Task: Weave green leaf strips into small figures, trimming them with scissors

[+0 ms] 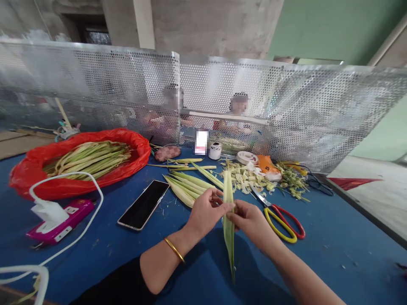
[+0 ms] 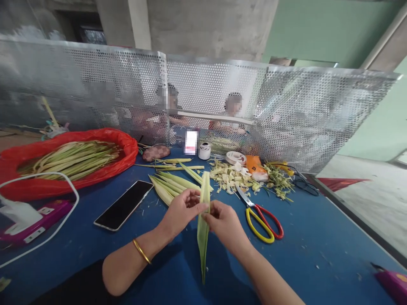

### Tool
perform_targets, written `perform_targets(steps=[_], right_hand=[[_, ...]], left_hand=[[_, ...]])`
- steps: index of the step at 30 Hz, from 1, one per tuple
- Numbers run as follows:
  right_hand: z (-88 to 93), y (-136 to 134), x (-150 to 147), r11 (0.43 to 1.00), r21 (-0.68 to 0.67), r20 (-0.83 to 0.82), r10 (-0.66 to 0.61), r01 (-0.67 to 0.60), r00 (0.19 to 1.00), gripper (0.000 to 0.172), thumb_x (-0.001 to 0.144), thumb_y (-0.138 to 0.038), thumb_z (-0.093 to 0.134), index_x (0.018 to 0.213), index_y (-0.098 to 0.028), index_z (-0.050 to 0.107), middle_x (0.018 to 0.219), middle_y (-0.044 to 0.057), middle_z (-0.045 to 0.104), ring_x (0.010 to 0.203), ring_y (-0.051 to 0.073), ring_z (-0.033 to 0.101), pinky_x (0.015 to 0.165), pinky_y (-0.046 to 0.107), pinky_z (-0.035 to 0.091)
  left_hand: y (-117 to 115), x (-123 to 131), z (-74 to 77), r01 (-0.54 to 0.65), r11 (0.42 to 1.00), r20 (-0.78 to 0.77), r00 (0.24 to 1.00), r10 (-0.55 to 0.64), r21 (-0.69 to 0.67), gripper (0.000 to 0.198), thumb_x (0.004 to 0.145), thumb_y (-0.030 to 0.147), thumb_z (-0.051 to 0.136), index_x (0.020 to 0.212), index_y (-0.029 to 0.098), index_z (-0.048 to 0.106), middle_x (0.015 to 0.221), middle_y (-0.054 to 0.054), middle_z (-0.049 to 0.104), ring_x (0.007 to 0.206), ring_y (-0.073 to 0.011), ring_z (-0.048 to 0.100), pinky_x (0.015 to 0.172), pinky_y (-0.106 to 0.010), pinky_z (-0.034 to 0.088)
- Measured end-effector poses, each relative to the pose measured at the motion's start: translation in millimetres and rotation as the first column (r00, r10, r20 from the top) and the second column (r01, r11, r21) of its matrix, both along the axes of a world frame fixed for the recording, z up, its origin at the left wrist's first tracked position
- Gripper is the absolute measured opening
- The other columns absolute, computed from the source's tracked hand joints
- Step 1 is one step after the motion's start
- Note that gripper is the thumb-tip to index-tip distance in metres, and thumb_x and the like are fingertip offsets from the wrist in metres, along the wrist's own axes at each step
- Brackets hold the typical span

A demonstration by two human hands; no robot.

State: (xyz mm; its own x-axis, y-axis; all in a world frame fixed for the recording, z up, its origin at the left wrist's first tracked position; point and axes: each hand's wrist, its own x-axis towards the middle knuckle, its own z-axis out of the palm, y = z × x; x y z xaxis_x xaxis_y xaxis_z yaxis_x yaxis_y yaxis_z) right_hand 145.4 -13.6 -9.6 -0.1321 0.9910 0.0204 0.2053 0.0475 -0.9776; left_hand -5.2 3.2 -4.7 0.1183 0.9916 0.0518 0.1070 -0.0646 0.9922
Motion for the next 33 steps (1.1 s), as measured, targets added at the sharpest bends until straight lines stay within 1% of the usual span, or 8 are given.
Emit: perform_targets(steps=[4, 8, 12, 16, 20, 27, 30, 33], right_hand=[[-3.7, -10, -3, 0.979, 0.200, 0.305, -0.021, -0.043, 0.952, 0.021, 0.077, -0.023, 0.054, 0.060, -0.021, 0.043, 0.054, -0.006, 0.039, 0.054, 0.012, 0.037, 0.049, 0.023, 0.027], [-1.0, -8, -1, 0.980, 0.199, 0.284, -0.062, 0.004, 0.957, 0.028, 0.084, -0.032, 0.050, 0.060, -0.022, 0.039, 0.054, -0.006, 0.036, 0.054, 0.012, 0.034, 0.049, 0.024, 0.026], [3.3, -4, 4, 0.989, 0.126, 0.193, -0.096, 0.072, 0.976, 0.029, 0.085, -0.038, 0.047, 0.061, -0.022, 0.040, 0.054, -0.006, 0.035, 0.051, 0.011, 0.034, 0.048, 0.023, 0.027], [3.8, -4, 4, 0.979, 0.185, 0.235, -0.133, 0.090, 0.963, 0.030, 0.082, -0.034, 0.048, 0.058, -0.023, 0.035, 0.054, -0.006, 0.033, 0.053, 0.012, 0.034, 0.049, 0.024, 0.025], [1.1, -5, 2, 0.969, 0.236, 0.301, -0.142, 0.070, 0.943, 0.031, 0.084, -0.033, 0.046, 0.059, -0.023, 0.030, 0.055, -0.006, 0.031, 0.055, 0.012, 0.033, 0.051, 0.024, 0.024], [-4.3, -10, -3, 0.940, 0.341, 0.401, -0.166, 0.021, 0.901, 0.028, 0.090, -0.031, 0.041, 0.064, -0.022, 0.037, 0.057, -0.005, 0.040, 0.056, 0.013, 0.037, 0.054, 0.025, 0.027], [-6.8, -15, -5, 0.913, 0.408, 0.441, -0.192, -0.005, 0.877, 0.027, 0.092, -0.030, 0.040, 0.066, -0.022, 0.040, 0.059, -0.005, 0.042, 0.055, 0.013, 0.038, 0.055, 0.025, 0.027], [-8.1, -17, -6, 0.909, 0.418, 0.452, -0.204, -0.004, 0.868, 0.026, 0.093, -0.032, 0.040, 0.070, -0.022, 0.046, 0.059, -0.004, 0.045, 0.055, 0.013, 0.039, 0.055, 0.025, 0.028]], left_hand=[[0, 0, -4.2, 0.054, 0.997, -0.087, 0.995, -0.049, 0.051, 0.040, 0.060, 0.029, 0.078, 0.092, 0.019, 0.056, 0.074, 0.002, 0.062, 0.069, -0.0162, 0.059, 0.060, -0.025, 0.046], [5, 0, -6.8, 0.134, 0.990, 0.004, 0.991, -0.134, -0.049, 0.034, 0.071, 0.030, 0.067, 0.100, 0.017, 0.053, 0.072, 0.001, 0.060, 0.060, -0.0150, 0.056, 0.050, -0.024, 0.043], [7, -4, -5.2, -0.063, 0.973, -0.203, 0.973, 0.109, 0.220, 0.051, 0.074, 0.017, 0.060, 0.123, 0.016, 0.046, 0.099, -0.007, 0.064, 0.079, -0.0188, 0.063, 0.069, -0.033, 0.052], [2, -9, 1.9, 0.133, 0.656, -0.421, 0.855, 0.303, 0.743, 0.039, 0.074, 0.004, 0.053, 0.109, 0.020, 0.058, 0.119, -0.008, 0.060, 0.116, -0.0227, 0.051, 0.101, -0.040, 0.041], [-3, -11, 10.2, 0.403, 0.503, -0.572, 0.784, 0.242, 0.765, 0.017, 0.079, 0.007, 0.049, 0.084, 0.018, 0.061, 0.099, -0.007, 0.065, 0.108, -0.0225, 0.053, 0.099, -0.039, 0.041], [-5, -5, 5.1, 0.291, 0.739, -0.682, 0.668, 0.298, 0.608, 0.023, 0.083, 0.019, 0.048, 0.060, 0.020, 0.048, 0.067, -0.003, 0.054, 0.074, -0.0201, 0.050, 0.073, -0.036, 0.041], [-2, 0, -3.7, 0.012, 0.928, -0.530, 0.824, 0.202, 0.373, 0.017, 0.072, 0.014, 0.056, 0.059, 0.021, 0.046, 0.064, 0.000, 0.050, 0.070, -0.0178, 0.049, 0.071, -0.033, 0.040], [1, 3, -10.1, -0.075, 0.997, -0.164, 0.984, 0.074, -0.003, 0.009, 0.066, 0.017, 0.061, 0.072, 0.021, 0.055, 0.068, 0.002, 0.055, 0.068, -0.0153, 0.053, 0.067, -0.028, 0.044]])
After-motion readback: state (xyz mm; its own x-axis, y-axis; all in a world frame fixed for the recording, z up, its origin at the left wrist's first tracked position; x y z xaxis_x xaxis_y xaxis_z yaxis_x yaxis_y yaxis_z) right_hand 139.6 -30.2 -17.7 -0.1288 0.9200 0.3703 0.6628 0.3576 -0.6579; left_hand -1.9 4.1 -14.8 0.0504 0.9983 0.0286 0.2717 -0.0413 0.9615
